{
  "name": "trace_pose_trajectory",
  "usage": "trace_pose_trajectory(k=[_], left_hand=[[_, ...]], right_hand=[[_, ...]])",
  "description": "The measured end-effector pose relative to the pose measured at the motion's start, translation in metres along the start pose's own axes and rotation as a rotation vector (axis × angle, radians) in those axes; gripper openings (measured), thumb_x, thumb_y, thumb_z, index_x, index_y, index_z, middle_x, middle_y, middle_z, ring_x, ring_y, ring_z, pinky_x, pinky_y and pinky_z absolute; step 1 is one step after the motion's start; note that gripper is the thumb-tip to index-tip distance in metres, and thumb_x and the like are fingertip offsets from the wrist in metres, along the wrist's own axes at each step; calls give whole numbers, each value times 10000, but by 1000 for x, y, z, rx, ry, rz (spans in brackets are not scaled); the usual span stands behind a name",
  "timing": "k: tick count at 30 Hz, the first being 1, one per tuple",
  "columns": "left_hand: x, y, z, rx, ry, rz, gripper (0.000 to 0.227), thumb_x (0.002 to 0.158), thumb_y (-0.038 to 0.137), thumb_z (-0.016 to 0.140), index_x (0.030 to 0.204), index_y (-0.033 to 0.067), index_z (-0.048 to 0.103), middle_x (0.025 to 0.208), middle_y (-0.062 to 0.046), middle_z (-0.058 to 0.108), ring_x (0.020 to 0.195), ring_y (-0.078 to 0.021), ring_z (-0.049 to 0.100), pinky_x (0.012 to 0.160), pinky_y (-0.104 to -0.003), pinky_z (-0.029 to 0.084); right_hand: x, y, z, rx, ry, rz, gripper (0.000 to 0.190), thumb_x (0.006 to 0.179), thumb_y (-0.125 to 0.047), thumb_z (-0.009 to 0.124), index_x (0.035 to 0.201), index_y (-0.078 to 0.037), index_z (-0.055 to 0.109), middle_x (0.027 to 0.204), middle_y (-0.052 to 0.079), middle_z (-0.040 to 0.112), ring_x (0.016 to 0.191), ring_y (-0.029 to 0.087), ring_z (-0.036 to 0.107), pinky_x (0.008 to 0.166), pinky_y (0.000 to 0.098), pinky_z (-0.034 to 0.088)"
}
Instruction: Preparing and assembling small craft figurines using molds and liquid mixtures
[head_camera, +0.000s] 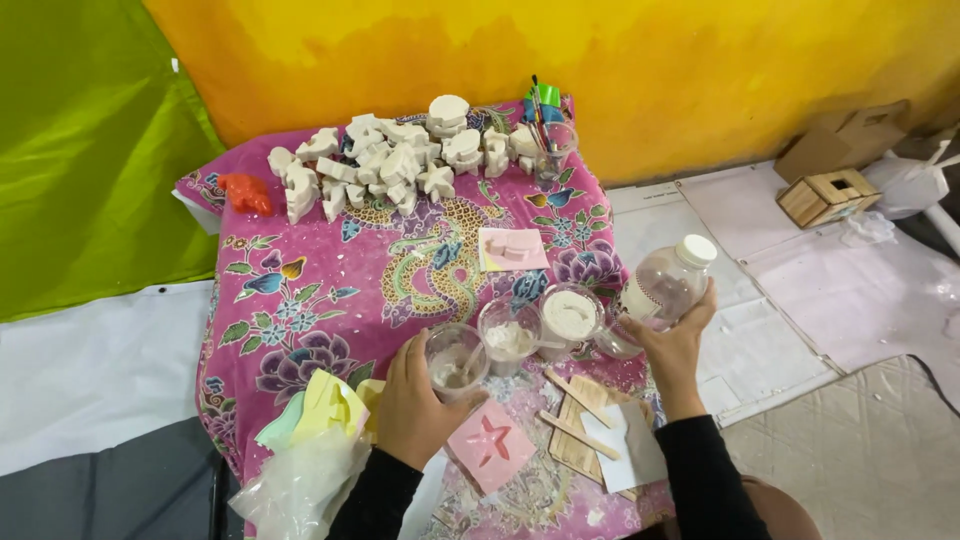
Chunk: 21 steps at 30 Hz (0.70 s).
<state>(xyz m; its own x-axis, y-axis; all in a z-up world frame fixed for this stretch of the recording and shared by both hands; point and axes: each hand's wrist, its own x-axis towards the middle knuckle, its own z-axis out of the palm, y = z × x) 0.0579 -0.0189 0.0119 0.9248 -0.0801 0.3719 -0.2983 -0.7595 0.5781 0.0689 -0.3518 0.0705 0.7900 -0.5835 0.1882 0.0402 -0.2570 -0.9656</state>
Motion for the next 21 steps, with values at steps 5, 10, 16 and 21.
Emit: trace_pose_trajectory(k=[5, 10, 16, 21], left_hand=[[-10, 23, -29, 35, 154, 97, 1275, 658, 828, 711, 1559, 15, 319, 1608, -193, 397, 1502, -376, 359, 1184, -534, 350], [-8, 67, -88, -86, 371, 337, 1014, 896, 710, 512, 1529, -63, 341, 1563, -236, 439, 1481, -391, 432, 1232, -509, 377], [15, 116, -151, -29, 369, 561, 603, 984, 404, 636, 1382, -32, 515, 1419, -194, 603, 1389, -393, 557, 1227, -547, 425], [44, 146, -155, -402, -322, 795, 683, 1104, 507, 309, 1613, 58, 234, 1682, -181, 355, 1570, -364, 360, 1313, -562, 254]], right_hand=[[24, 29, 9, 71, 76, -54, 1252, 612, -165, 918, 1558, -50, 106, 1510, 291, 422, 1400, 369, 461, 1168, 459, 396], [21, 34, 5, 134, 126, -277, 1007, 688, -308, 882, 1459, -20, 301, 1424, 295, 490, 1307, 401, 526, 1159, 486, 416], [-13, -30, -43, -11, -24, -650, 1044, 645, -242, 845, 1518, 11, 331, 1433, 257, 466, 1294, 390, 509, 1095, 493, 514], [-60, -63, -62, 103, -716, -295, 1230, 385, -343, 956, 1462, -40, 446, 1391, 187, 646, 1263, 349, 662, 1094, 496, 533]])
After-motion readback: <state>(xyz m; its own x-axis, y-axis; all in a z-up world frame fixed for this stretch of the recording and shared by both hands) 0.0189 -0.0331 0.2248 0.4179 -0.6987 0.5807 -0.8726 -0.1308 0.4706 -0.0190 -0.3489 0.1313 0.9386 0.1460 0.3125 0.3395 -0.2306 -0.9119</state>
